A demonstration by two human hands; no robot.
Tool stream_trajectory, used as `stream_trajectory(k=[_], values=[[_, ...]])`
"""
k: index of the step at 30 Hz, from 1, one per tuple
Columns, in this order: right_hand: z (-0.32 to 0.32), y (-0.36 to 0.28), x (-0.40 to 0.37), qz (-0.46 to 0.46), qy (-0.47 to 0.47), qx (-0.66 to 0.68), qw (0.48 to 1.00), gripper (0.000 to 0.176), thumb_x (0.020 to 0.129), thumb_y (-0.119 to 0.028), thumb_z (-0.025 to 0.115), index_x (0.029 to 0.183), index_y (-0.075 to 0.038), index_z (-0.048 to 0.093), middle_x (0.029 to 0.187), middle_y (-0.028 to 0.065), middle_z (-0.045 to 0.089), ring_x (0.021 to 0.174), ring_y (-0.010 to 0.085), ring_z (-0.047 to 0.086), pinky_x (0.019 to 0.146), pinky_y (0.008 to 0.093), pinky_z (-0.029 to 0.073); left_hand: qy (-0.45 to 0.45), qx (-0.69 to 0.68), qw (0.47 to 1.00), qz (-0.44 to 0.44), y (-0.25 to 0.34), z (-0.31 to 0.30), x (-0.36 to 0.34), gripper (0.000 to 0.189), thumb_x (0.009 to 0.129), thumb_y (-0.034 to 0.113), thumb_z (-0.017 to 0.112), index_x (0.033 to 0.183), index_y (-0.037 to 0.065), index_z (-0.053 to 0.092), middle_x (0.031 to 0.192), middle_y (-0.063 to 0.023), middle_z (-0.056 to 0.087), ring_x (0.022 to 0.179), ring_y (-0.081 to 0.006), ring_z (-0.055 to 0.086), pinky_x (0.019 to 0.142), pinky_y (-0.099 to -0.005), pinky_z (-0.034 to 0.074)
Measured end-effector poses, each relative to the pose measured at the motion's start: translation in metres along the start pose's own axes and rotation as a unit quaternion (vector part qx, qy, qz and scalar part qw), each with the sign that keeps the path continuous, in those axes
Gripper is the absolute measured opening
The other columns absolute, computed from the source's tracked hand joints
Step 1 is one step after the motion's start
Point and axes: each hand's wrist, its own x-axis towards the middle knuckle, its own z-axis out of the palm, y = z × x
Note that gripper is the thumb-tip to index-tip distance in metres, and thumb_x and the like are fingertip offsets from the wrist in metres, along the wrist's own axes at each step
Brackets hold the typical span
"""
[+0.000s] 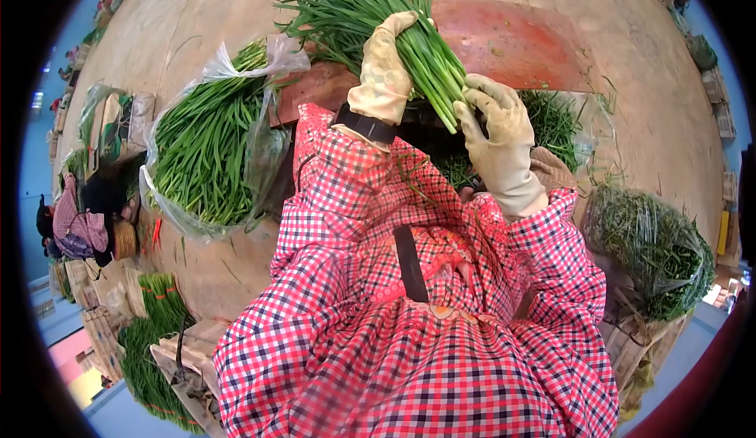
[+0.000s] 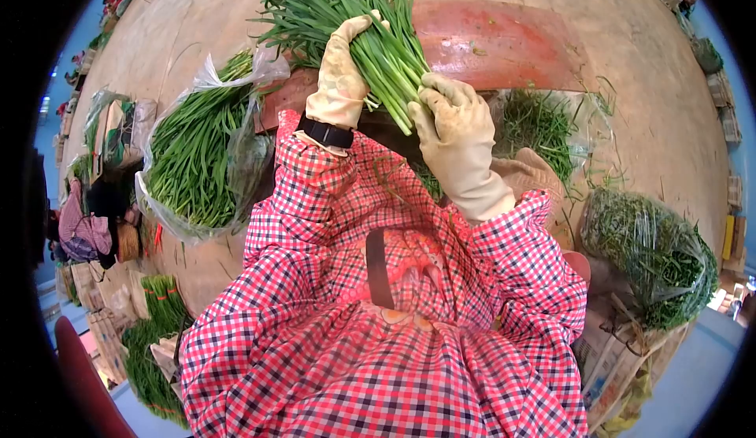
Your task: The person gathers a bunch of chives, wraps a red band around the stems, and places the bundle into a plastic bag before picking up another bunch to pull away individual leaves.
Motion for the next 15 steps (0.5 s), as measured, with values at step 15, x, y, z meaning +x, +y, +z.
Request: stream_trajectory(k=[15], values=[[0.004,0.002,-0.003,-0.077,0.024,-0.041,0.996,0.017,0.077,-0.002,0.070,0.093,-0.003,0.062,0.117,0.0096,0.063,0.104,0.0296,0.063,0.084,0.0401,0.051,-0.048,-0.123,0.991,0.007,-0.002,-0.013,0.005,0.030,0.092,0.020,0.061,0.115,0.002,0.061,0.103,-0.0108,0.067,0.094,-0.0244,0.065,0.085,-0.0370,0.055]])
